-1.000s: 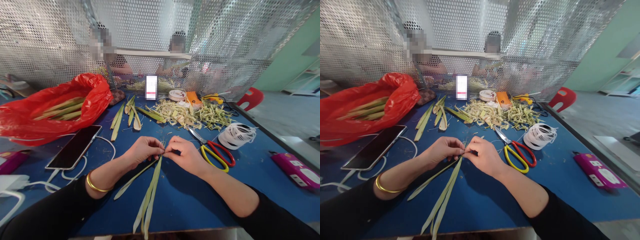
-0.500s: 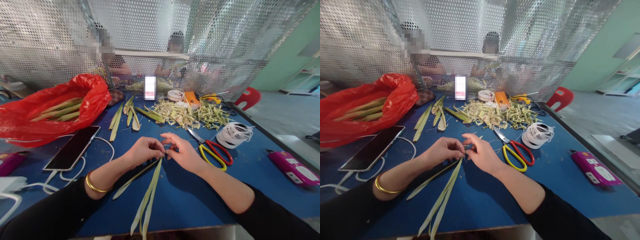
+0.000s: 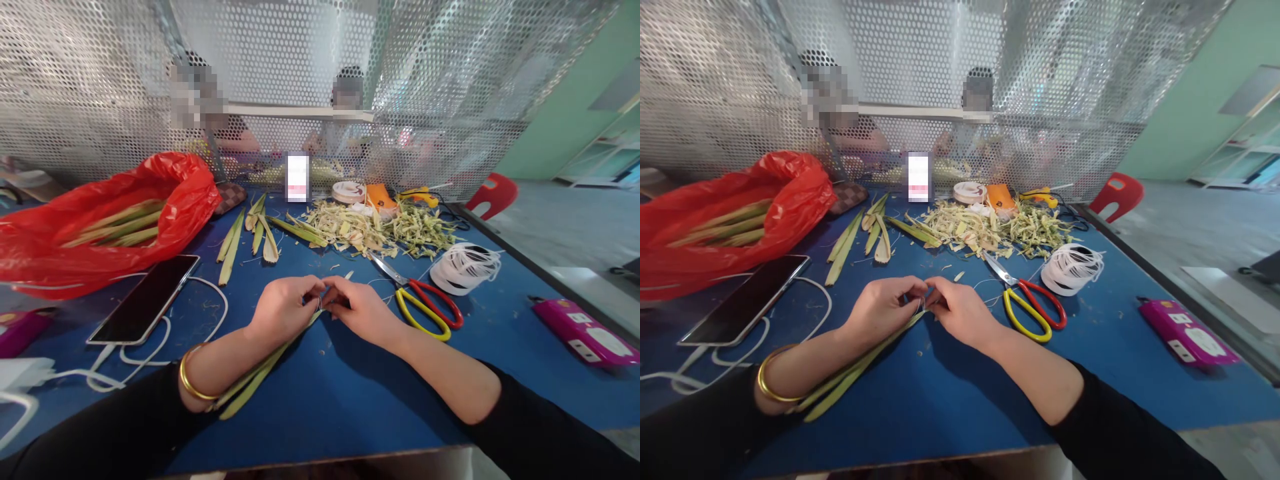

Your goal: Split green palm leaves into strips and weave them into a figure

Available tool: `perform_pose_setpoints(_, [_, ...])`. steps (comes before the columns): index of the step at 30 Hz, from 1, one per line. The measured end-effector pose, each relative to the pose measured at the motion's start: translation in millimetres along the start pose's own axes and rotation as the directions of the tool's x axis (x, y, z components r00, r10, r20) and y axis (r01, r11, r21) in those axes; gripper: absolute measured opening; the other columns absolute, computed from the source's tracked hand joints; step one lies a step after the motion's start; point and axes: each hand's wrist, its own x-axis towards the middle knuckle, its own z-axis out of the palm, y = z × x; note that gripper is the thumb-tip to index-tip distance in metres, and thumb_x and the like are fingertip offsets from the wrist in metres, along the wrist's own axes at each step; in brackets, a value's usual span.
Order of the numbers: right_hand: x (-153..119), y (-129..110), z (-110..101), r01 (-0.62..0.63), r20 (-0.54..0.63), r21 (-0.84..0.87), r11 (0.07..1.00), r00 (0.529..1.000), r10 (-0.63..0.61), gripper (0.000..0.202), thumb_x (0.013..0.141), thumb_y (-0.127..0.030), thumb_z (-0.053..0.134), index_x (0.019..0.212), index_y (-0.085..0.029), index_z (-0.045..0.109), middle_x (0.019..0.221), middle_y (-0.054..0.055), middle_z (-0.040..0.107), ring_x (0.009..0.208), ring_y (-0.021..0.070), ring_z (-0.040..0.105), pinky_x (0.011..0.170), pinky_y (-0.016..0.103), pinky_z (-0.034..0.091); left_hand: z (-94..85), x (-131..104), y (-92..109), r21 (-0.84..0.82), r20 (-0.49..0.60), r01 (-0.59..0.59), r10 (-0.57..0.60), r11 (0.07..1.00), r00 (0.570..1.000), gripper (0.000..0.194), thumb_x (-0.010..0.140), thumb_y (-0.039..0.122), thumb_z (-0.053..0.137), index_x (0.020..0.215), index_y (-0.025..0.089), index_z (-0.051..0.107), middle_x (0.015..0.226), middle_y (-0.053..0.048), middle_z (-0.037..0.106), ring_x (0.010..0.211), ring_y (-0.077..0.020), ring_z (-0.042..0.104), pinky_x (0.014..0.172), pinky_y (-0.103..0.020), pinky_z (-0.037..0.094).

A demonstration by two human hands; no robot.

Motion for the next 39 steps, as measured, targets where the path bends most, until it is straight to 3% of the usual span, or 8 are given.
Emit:
perform_pose_setpoints(8, [0.8, -1.7, 0.9, -0.039, -0.035, 0.153, 0.987, 0.998, 0.045, 0.026, 0.081, -0.013, 0.053, 0.106, -0.019, 0.059, 0.076, 0.0, 0.066, 0.062, 0.0135, 0.063, 0.069, 0.028, 0.05, 1.1, -1.8, -1.4, 0.128, -0.093, -0.094, 0.106, 0.987, 0.99, 0.015, 0.077, 0.016, 0.055, 0.072, 0.02, 0.068, 0.069, 0.0, 0.068, 0.066, -0.0129, 0.061, 0.061, -0.022, 0.039])
perform_pose_setpoints(12, [2.3, -3.6, 0.7, -0.071, -0.019, 0.269, 0.961, 0.997, 0.079, 0.017, 0.079, -0.02, 0.056, 0.092, -0.019, 0.067, 0.08, 0.002, 0.068, 0.062, 0.0131, 0.061, 0.065, 0.027, 0.05, 1.1, -3.9, -0.3, 0.184, -0.154, -0.156, 0.185, 0.971, 0.971, 0.013, 0.078, 0.018, 0.056, 0.072, 0.02, 0.067, 0.07, -0.001, 0.069, 0.067, -0.0141, 0.062, 0.063, -0.023, 0.041])
perform_pose_setpoints(16, [4.1, -0.9, 0.4, -0.068, -0.046, 0.355, 0.932, 0.995, 0.09, 0.011, 0.075, -0.023, 0.061, 0.08, -0.018, 0.069, 0.07, 0.0, 0.064, 0.06, 0.0125, 0.058, 0.064, 0.027, 0.048, 0.4, -5.1, 0.6, 0.22, -0.177, -0.222, 0.262, 0.95, 0.949, 0.013, 0.081, 0.02, 0.057, 0.071, 0.02, 0.066, 0.068, -0.001, 0.068, 0.065, -0.014, 0.062, 0.061, -0.024, 0.042])
perform_pose_setpoints(23, [4.3, 2.2, 1.3, -0.094, 0.0, 0.473, 0.876, 0.994, 0.106, 0.013, 0.077, -0.026, 0.061, 0.081, -0.017, 0.069, 0.066, -0.001, 0.063, 0.06, 0.0123, 0.058, 0.068, 0.027, 0.047, -1.7, -5.2, 2.8, 0.265, -0.207, -0.299, 0.357, 0.917, 0.911, 0.015, 0.083, 0.019, 0.055, 0.071, 0.019, 0.064, 0.067, -0.001, 0.067, 0.064, -0.0137, 0.061, 0.061, -0.024, 0.042])
perform_pose_setpoints(31, [3.8, -2.4, 2.5, -0.096, -0.053, 0.418, 0.903, 0.99, 0.13, 0.012, 0.077, -0.025, 0.06, 0.069, -0.018, 0.057, 0.055, -0.004, 0.058, 0.057, 0.0124, 0.058, 0.064, 0.025, 0.045, -5.2, -5.6, 3.5, 0.234, -0.177, -0.302, 0.346, 0.924, 0.921, 0.016, 0.084, 0.017, 0.054, 0.072, 0.019, 0.065, 0.068, -0.001, 0.067, 0.067, -0.0132, 0.06, 0.063, -0.023, 0.042])
perform_pose_setpoints(39, [3.3, 0.3, 0.5, -0.07, -0.099, 0.397, 0.915, 0.988, 0.118, 0.01, 0.08, -0.026, 0.056, 0.074, -0.018, 0.055, 0.064, -0.003, 0.06, 0.058, 0.012, 0.059, 0.066, 0.026, 0.046, -8.9, -6.4, 3.9, 0.25, -0.2, -0.284, 0.336, 0.926, 0.92, 0.017, 0.084, 0.018, 0.053, 0.071, 0.02, 0.065, 0.068, -0.001, 0.067, 0.066, -0.0135, 0.06, 0.062, -0.024, 0.041])
